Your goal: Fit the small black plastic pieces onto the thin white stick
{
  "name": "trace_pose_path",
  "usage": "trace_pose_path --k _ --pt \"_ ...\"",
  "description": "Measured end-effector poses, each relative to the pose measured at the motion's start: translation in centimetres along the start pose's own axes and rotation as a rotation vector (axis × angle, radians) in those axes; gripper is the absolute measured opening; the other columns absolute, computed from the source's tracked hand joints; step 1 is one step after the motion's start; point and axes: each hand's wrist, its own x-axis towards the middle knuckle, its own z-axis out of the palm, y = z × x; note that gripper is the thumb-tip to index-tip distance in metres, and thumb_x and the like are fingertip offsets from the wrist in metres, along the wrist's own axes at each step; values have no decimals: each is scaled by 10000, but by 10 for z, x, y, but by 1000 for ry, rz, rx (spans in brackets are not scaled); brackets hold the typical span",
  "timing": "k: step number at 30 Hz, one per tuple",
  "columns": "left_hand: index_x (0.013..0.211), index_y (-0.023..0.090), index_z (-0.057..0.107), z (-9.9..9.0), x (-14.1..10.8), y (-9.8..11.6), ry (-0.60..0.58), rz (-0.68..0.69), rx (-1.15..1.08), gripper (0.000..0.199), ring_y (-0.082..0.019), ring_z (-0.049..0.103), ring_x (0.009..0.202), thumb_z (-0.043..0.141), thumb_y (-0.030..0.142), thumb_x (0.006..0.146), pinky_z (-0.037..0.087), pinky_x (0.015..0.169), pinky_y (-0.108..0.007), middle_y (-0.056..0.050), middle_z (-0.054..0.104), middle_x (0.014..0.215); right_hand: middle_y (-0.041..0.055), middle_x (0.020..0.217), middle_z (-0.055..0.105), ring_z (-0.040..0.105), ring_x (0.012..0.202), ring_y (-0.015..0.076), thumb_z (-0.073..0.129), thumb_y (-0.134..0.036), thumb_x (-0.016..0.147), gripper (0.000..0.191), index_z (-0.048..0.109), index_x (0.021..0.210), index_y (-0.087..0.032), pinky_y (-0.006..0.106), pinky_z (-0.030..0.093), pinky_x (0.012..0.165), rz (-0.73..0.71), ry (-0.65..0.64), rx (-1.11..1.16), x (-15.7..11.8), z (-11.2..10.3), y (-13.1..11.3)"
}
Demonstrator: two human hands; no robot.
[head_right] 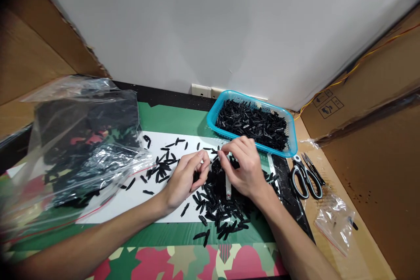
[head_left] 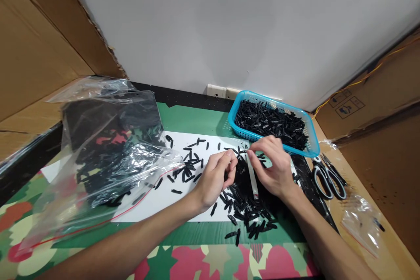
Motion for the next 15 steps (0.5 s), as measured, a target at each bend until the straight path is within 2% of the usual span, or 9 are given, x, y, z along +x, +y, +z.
trace_pose_path --k 2,4,7,9,11,15 --pt "753 206 465 0 0 2 -7 -14 -23 427 -67 277 376 411 506 1053 201 433 -217 85 386 445 25 867 738 628 872 212 693 -167 960 75 648 924 -215 384 408 841 -140 114 -232 1 -9 13" --pt "752 207 465 0 -1 4 -9 -30 -39 428 -66 276 369 431 526 1035 190 422 -210 83 390 443 46 939 754 634 934 241 717 -206 957 38 687 974 -220 404 402 869 -38 230 -400 3 -16 26" --pt "791 208 485 0 -2 7 -2 -59 -42 418 -70 262 359 422 550 1024 187 412 -197 86 387 429 93 1117 744 624 1051 289 722 -285 969 168 711 1125 -222 429 394 892 100 217 -491 2 -15 32" --pt "853 211 507 -1 -2 7 -11 -73 -29 420 -77 253 356 378 569 1030 187 409 -188 90 381 413 86 1098 748 631 1047 286 711 -282 980 155 708 1124 -225 437 387 903 77 163 -430 1 -9 23" --pt "946 215 528 -2 -2 5 -26 -76 -15 444 -90 260 361 318 596 1040 191 407 -182 92 383 407 54 994 752 637 967 255 703 -254 987 53 701 1036 -233 430 381 885 51 115 -250 0 -2 6" --pt "1122 243 537 -1 -3 0 22 -87 -55 459 -105 361 438 326 641 1036 261 422 -175 83 438 537 34 969 735 600 940 232 687 -213 992 48 704 1004 -256 418 419 861 65 -204 242 -1 9 -23"
